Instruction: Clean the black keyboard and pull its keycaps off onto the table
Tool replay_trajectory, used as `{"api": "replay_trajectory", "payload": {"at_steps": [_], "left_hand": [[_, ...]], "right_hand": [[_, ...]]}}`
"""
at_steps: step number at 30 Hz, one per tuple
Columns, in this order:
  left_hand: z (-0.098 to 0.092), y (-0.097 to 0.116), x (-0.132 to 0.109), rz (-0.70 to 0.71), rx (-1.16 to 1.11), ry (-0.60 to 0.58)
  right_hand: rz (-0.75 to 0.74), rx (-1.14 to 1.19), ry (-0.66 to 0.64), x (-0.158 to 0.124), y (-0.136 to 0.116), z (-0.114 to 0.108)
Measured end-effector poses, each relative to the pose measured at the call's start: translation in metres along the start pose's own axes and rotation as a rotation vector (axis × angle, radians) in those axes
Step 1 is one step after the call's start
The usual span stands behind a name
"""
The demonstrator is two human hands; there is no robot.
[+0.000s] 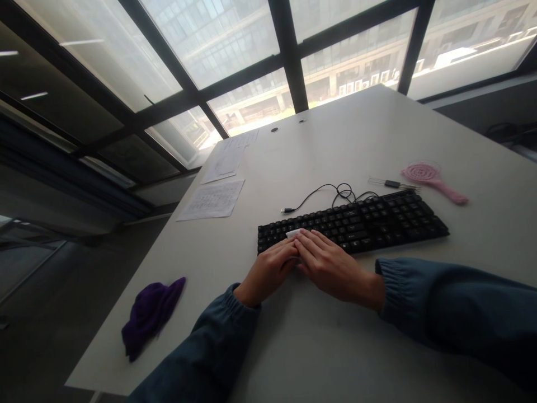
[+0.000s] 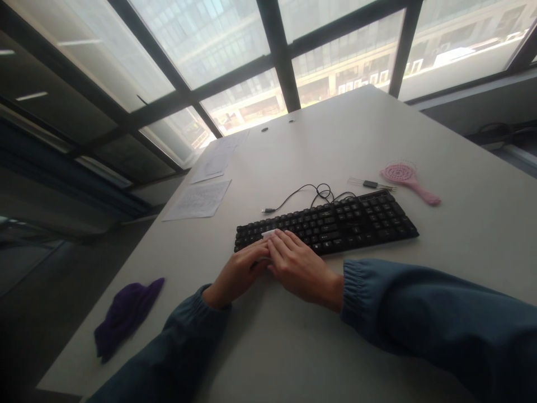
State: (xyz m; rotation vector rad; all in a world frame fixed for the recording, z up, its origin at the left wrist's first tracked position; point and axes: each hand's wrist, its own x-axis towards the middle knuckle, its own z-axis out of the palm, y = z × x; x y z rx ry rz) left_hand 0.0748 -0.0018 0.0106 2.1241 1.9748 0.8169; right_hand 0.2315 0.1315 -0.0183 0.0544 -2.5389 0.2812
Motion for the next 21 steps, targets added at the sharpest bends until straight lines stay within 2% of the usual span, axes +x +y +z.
{"api": "replay_trajectory", "payload": {"at_steps": [6,13,17,21], "left_hand": [[-0.001,-0.006,-0.002,0.095,-0.002,0.025],[-0.001,-0.015,-0.013,0.126,0.112,0.173],[-0.010,-0.023,-0.020,0.118,0.216,0.209],[-0.020,-0.025,-0.022,0.084,0.282,0.196]], "right_hand": [[-0.011,-0.007,-0.002,0.004,0.003,0.007],[-0.025,-0.026,-0.065,0.012,0.001,0.004],[-0.064,-0.086,-0.090,0.023,-0.007,0.009],[-0.070,-0.115,-0.094,0.034,-0.015,0.015]]}}
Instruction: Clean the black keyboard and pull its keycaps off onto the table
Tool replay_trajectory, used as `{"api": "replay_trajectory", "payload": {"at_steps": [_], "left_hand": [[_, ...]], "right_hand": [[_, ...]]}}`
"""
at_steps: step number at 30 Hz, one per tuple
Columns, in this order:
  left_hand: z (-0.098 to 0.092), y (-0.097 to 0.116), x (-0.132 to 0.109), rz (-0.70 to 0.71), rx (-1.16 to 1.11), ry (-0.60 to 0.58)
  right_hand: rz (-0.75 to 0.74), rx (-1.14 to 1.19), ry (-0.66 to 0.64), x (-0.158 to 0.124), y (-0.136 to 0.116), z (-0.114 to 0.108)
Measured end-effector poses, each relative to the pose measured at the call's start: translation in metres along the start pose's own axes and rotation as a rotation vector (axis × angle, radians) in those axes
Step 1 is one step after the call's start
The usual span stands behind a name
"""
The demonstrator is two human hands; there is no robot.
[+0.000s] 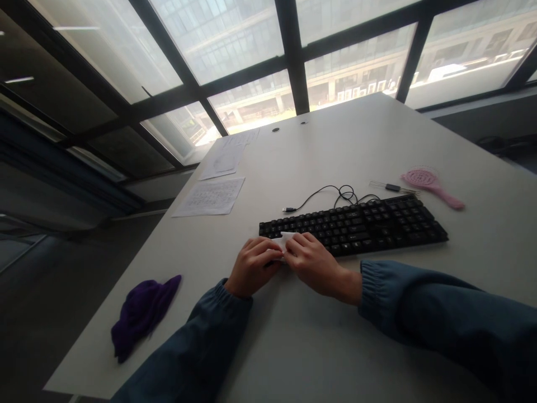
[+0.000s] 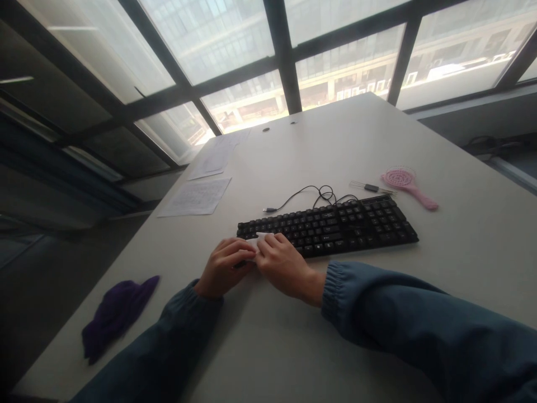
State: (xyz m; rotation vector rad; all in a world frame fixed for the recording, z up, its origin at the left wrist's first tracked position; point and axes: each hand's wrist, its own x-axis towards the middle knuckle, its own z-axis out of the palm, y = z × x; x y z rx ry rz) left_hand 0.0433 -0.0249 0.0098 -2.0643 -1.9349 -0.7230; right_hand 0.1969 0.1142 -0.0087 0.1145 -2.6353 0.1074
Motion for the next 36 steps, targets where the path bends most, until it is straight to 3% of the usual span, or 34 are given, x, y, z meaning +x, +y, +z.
{"api": "replay_trajectory", "payload": {"at_steps": [6,10,20,36], "left_hand": [[0.006,0.004,-0.001,-0.070,-0.011,-0.028],[0.011,0.009,0.000,-0.044,-0.035,-0.042],[0.003,0.005,0.004,-0.046,-0.043,-0.028],[0.010,0.004,0.004,-0.017,-0.125,-0.014]], "right_hand": [[0.014,-0.023,-0.024,-0.007,0.005,-0.006],[0.027,-0.039,-0.043,-0.021,0.015,-0.015],[0.096,-0.109,-0.089,-0.054,0.036,-0.037],[0.031,-0.090,-0.121,-0.009,0.005,-0.012]]}}
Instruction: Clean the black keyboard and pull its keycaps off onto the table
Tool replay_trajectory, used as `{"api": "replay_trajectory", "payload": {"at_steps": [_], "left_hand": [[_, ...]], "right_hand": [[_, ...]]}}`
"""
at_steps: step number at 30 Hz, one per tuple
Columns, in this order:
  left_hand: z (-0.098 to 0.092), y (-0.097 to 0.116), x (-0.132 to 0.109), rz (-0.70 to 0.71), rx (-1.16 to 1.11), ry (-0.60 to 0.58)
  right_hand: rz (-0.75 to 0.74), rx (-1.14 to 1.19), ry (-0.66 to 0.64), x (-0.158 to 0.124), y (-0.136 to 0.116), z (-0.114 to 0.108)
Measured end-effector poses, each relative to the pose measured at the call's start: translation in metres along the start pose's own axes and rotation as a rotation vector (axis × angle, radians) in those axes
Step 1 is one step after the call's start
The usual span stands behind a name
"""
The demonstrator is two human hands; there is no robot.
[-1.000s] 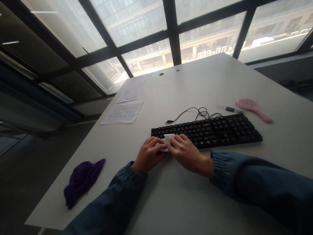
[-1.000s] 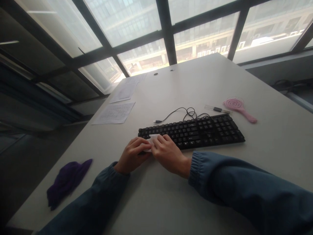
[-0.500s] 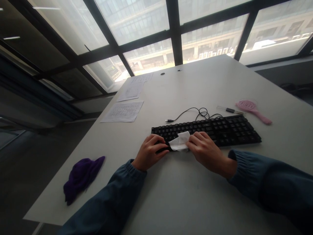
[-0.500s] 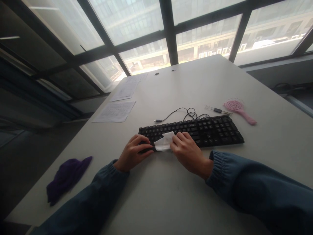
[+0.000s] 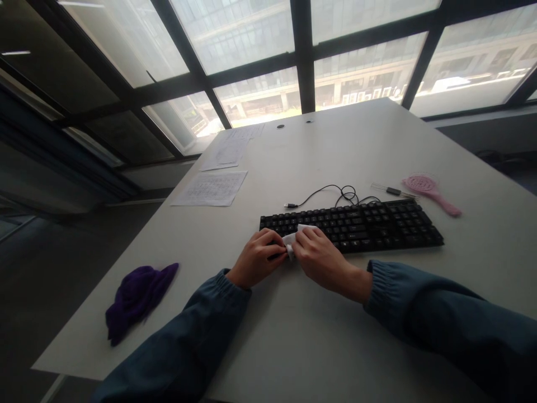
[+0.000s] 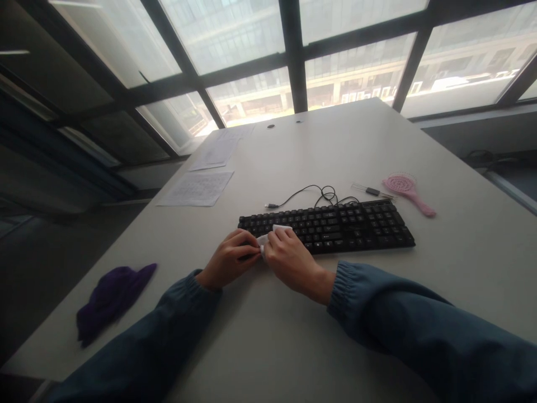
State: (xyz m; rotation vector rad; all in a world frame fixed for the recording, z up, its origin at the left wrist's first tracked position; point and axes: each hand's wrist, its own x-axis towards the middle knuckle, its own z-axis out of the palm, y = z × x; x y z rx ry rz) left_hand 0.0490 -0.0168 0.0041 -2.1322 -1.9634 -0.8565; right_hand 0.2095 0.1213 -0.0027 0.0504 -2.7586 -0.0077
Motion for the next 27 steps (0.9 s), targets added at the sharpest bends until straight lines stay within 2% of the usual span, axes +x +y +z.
{"api": "replay_trajectory", "payload": {"at_steps": [5,10,27], "left_hand": [[-0.001,-0.004,-0.002,0.003,0.035,-0.028],[0.000,-0.006,-0.004,-0.019,0.045,-0.018],[-0.002,-0.001,-0.003,-0.041,-0.012,-0.026]], "right_hand": [[0.047,-0.015,-0.017,0.010,-0.006,0.002],[0.054,-0.067,-0.032,0.009,-0.006,-0.002],[0.226,-0.239,-0.101,-0.027,0.005,-0.026]]}}
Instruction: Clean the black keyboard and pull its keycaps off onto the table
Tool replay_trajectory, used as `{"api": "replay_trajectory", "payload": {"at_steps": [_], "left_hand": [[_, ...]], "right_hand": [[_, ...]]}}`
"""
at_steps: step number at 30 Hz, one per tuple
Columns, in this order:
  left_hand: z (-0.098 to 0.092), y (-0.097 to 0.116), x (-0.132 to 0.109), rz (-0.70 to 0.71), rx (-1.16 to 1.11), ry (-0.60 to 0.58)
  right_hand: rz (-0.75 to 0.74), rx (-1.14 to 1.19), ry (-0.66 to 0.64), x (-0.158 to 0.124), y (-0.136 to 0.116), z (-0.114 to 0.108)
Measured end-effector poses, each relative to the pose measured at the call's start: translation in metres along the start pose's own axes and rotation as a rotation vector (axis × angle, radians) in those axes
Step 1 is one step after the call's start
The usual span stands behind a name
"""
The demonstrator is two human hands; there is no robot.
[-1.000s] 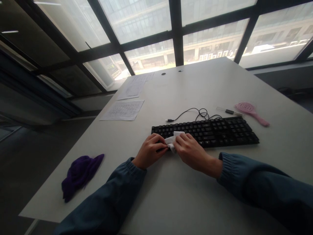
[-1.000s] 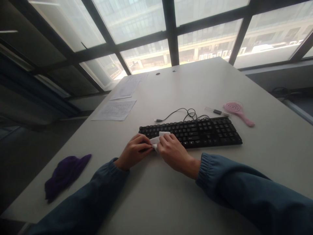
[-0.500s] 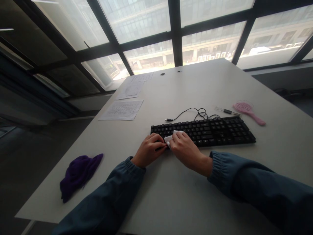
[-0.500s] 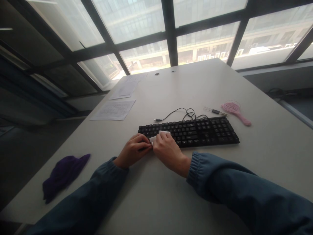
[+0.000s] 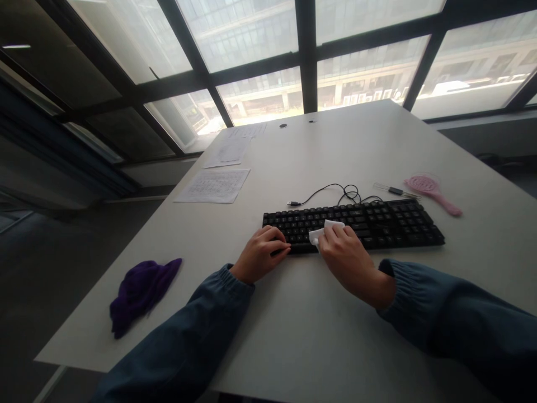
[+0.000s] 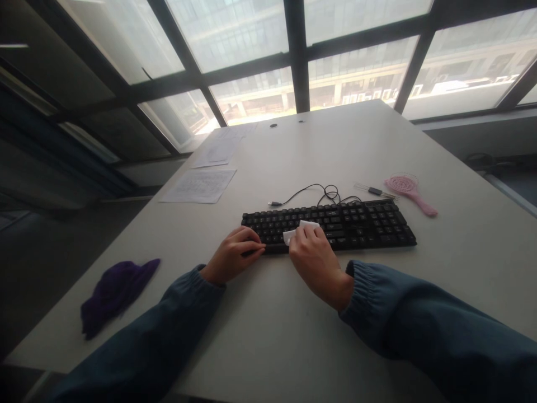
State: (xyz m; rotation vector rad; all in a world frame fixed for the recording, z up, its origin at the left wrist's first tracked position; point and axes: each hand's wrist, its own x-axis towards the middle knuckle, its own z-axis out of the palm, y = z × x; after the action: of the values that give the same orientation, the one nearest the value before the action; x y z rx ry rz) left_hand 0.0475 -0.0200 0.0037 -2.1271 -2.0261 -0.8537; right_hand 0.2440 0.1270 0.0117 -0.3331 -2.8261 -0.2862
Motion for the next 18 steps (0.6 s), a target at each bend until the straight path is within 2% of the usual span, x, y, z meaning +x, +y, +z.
{"api": "replay_trajectory", "payload": {"at_steps": [8,18], "left_hand": [[-0.001,0.002,0.001,-0.043,-0.082,-0.018],[0.000,0.000,0.002,-0.030,-0.070,-0.011]], "right_hand": [[-0.027,0.041,0.010,-0.001,-0.003,0.004],[-0.166,0.168,0.072,0.025,-0.034,0.016]]}}
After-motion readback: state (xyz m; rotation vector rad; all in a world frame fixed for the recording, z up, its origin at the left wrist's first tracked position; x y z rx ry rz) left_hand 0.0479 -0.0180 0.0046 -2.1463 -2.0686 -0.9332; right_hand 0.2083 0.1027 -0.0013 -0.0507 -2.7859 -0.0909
